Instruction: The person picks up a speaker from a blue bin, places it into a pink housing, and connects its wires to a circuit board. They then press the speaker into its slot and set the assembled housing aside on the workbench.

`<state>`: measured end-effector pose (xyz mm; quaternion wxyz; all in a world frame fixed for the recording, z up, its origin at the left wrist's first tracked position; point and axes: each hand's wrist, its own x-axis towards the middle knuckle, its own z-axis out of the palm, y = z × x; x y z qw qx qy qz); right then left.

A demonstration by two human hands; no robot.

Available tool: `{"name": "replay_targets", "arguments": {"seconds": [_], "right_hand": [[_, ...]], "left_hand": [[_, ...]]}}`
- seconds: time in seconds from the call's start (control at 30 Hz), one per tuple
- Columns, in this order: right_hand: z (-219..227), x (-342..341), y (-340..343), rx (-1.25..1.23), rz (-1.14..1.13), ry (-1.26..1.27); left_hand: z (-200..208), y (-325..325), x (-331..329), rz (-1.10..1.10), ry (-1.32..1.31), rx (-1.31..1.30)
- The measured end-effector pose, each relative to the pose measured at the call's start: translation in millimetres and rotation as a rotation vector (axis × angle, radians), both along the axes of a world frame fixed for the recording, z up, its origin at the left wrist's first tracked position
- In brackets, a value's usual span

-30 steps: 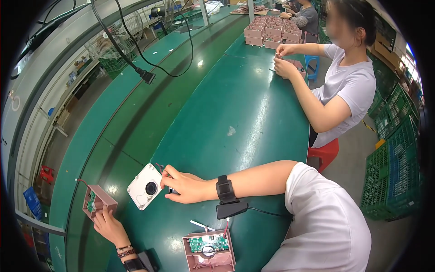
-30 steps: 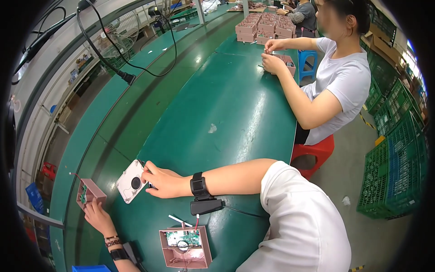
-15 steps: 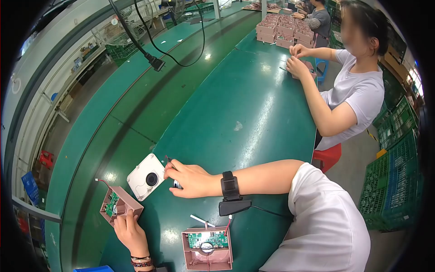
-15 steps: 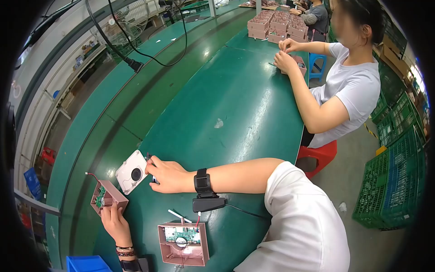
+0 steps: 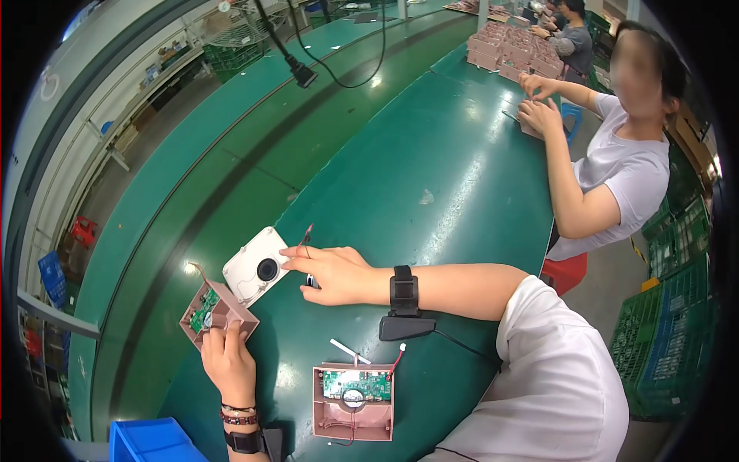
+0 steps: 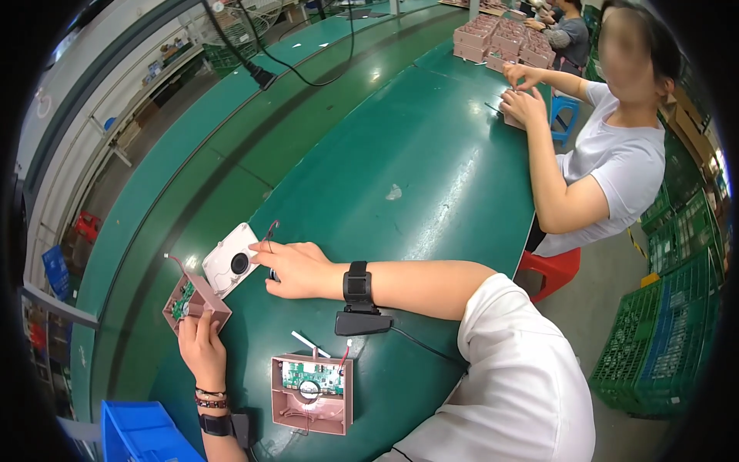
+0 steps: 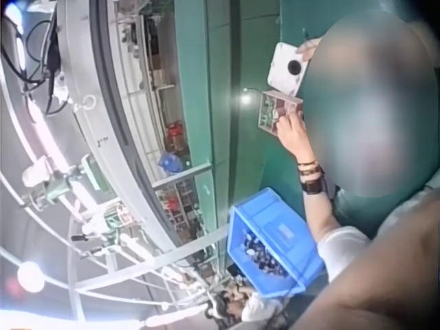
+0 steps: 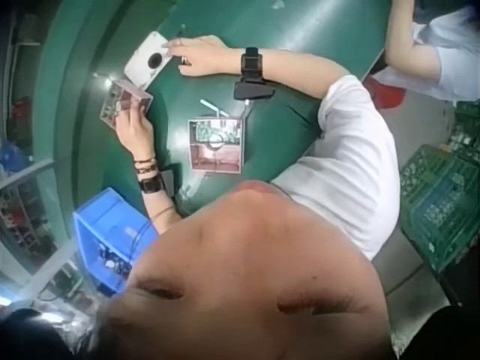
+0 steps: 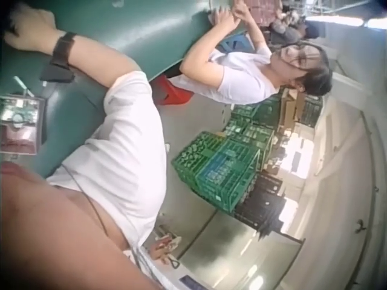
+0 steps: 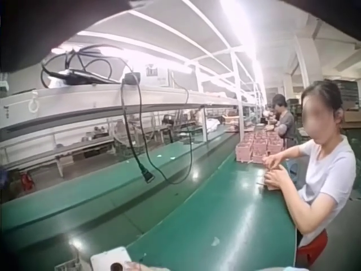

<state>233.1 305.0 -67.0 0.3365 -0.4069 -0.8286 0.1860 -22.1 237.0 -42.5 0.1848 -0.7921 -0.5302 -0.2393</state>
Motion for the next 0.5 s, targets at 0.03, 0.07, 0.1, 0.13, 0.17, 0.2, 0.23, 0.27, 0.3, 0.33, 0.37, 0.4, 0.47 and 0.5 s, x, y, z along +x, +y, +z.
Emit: {"name": "replay_targets", "arguments": {"seconds": [0.03, 0.07, 0.1, 0.13, 0.17, 0.2, 0.23, 0.27, 0.3, 0.33, 0.37, 0.4, 0.47, 0.5], "right_hand": [[2.2, -2.3, 5.1, 0.022, 0.051, 0.013], [6.5, -2.4, 10.1, 0.015, 0.087, 0.012], [9.5, -2.9, 14.7, -0.018, 0.06, -0.099], [13.0, -4.4, 19.9, -0.044, 0.041, -0.211], [12.1, -8.1, 25.2, -0.06, 0.035, -0.226], [12.8, -13.7, 27.9, -0.063, 0.048, -0.23], [12.2, -18.7, 26.3, -0.083, 0.054, -0.189], [17.4, -22.5, 23.1, -0.095, 0.039, -0.193], [17.4, -20.0, 23.3, -0.105, 0.026, -0.198], [18.3, -17.4, 19.4, -0.115, -0.032, -0.219], [16.7, -11.6, 17.2, -0.045, -0.061, -0.232], [24.4, -12.6, 12.6, -0.062, -0.117, -0.334], [18.5, -11.9, 12.8, -0.063, -0.188, -0.468], [-4.6, 12.7, 31.8, 0.094, -0.253, -0.563]], "left_hand": [[0.5, 2.1, -1.7, -0.003, -0.003, 0.009], [0.4, 1.8, -2.6, 0.003, -0.008, 0.014], [0.7, 3.6, -2.3, -0.016, -0.026, 0.025], [2.0, 9.5, -1.2, -0.028, -0.044, 0.038], [-0.5, 13.2, -4.7, -0.043, -0.061, 0.048], [0.9, 12.9, -10.3, -0.037, -0.064, 0.068], [-3.7, 12.6, -17.2, -0.025, -0.068, 0.06], [-1.6, 9.5, -20.0, -0.038, -0.106, 0.039], [-4.2, 8.9, -19.5, -0.025, -0.084, 0.083], [-2.8, 9.8, -14.1, -0.077, -0.103, 0.141], [-3.5, 7.4, -13.9, -0.062, -0.113, 0.057], [-12.4, 8.7, -15.4, -0.096, -0.173, 0.109], [-14.9, -3.7, -16.3, -0.134, -0.241, 0.191], [-16.6, -3.8, -6.6, -0.086, -0.185, 0.203]]}}
